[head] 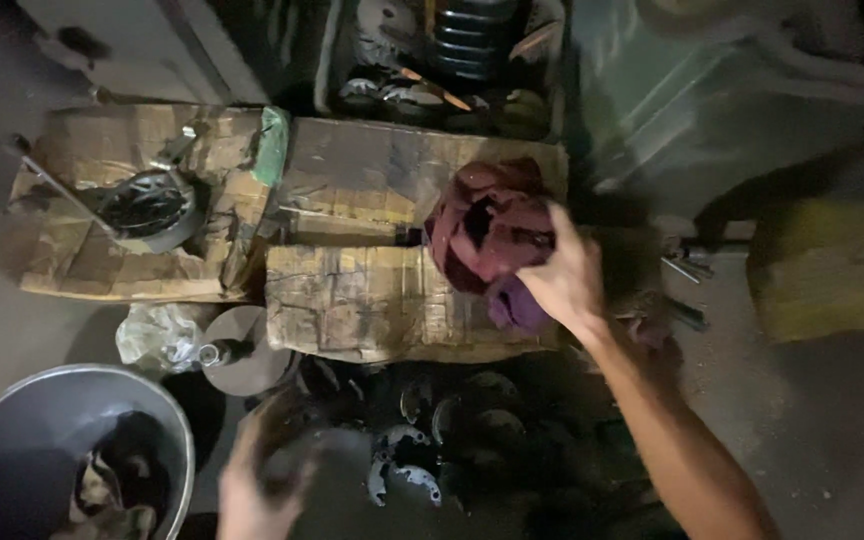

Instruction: Organizing and inspecting various motorcycle clutch and brake parts on the floor and in lockers.

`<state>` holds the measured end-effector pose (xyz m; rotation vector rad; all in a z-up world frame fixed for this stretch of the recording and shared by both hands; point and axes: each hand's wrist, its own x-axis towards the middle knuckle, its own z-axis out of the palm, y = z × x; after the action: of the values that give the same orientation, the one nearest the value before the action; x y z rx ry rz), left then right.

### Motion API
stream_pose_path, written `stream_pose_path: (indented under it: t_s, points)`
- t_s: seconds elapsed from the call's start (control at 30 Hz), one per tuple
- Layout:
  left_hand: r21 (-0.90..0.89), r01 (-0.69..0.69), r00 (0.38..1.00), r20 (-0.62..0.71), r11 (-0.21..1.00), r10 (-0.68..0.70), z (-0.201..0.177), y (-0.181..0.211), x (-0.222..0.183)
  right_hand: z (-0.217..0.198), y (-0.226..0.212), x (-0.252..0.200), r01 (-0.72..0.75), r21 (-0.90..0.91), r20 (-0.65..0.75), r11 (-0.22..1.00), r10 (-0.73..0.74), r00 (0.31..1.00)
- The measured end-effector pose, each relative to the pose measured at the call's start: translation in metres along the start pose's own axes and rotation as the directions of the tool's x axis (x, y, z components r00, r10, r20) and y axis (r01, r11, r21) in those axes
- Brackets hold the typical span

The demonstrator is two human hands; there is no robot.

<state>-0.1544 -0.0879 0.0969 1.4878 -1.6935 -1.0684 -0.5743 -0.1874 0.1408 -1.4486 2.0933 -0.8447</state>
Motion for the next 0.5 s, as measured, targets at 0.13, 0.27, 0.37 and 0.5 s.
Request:
stream_pose_path:
  t_s: [0.13,0.27,0.37,0.5]
  points:
    - [-0.275,-0.188,0.982,-0.058,0.943,0.179,0.034,0.079,0.034,-0.007,-0.067,-0.057,0.256,0.218,-0.007,0.942,-0.261,0.965]
    - [-0.786,0.307,0.948,0.204,0.537,-0.243,0.042,-0.157,-0.011,0.051,-0.135,-0.115,0.220,0.550,0.269,0.805,-0.421,0.866]
    - [-0.860,0.339,0.826,0.078,0.382,-0.558,-0.018,-0.106,-0.025,0.094,-0.166,-0.136,0.481,0.433,0.349,0.763,-0.634,0.690]
    - [-0.757,0.373,0.706,-0.143,0.536,-0.693,-0.154,0.148,0.011,0.099,-0.176,-0.126,0.573,0.298,0.530,0.763,-0.632,0.566]
